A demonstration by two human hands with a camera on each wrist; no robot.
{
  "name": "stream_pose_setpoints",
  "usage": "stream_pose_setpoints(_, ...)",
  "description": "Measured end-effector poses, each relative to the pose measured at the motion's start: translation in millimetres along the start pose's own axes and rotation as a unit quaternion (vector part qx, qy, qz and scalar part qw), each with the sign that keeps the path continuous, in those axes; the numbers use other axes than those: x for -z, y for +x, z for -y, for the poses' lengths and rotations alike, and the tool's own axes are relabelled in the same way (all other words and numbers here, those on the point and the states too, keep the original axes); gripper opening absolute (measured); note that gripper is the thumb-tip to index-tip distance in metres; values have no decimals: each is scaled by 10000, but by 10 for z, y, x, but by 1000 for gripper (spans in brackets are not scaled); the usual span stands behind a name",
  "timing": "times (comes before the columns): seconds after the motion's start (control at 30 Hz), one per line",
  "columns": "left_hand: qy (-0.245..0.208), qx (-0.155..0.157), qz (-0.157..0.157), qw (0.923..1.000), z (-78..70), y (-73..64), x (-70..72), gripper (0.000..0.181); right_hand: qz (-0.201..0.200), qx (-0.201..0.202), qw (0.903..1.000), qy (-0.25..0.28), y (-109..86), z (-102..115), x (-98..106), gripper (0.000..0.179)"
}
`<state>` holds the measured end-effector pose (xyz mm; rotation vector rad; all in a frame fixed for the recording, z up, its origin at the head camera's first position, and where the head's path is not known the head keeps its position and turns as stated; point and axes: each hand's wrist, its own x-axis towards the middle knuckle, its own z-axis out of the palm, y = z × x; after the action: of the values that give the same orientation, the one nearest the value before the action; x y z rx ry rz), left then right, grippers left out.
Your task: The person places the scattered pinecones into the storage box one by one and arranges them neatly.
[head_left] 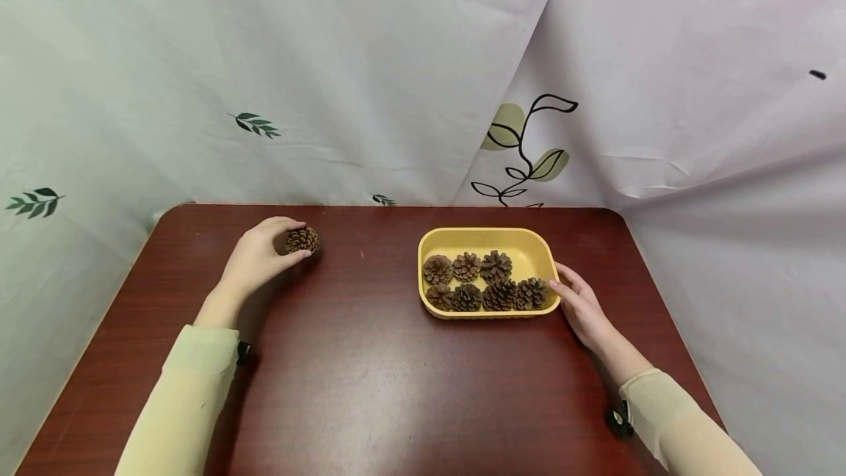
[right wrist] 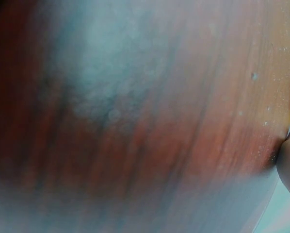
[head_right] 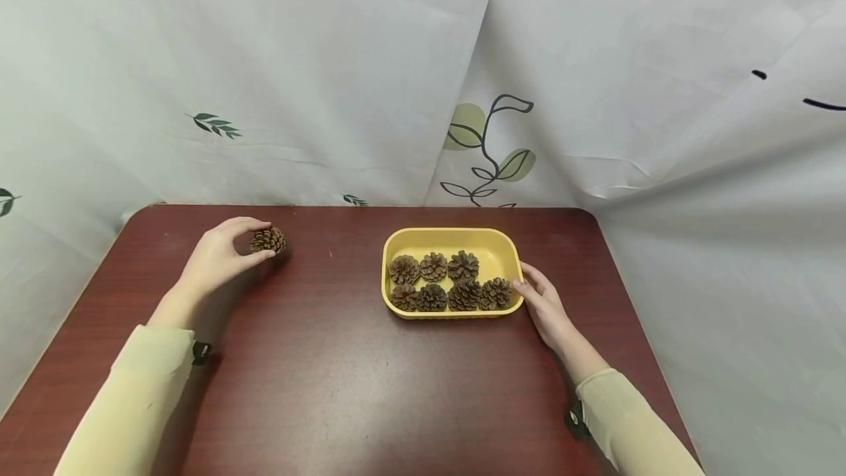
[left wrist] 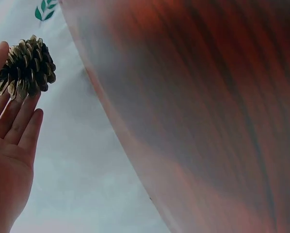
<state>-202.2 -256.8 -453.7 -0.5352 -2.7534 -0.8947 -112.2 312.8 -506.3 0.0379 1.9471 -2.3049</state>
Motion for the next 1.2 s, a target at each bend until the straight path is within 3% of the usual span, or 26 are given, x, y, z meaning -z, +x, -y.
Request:
stream_pose_setpoints(0.57, -382, -218, 8, 9990, -374, 253, -334, 52, 60, 75, 10000, -15, -12, -7, 6, 33)
stream_pose_setpoints(1.2, -877, -585, 188, 9943, -996, 674, -631, 54, 28, 53, 10000, -42, -4, -19, 0, 34)
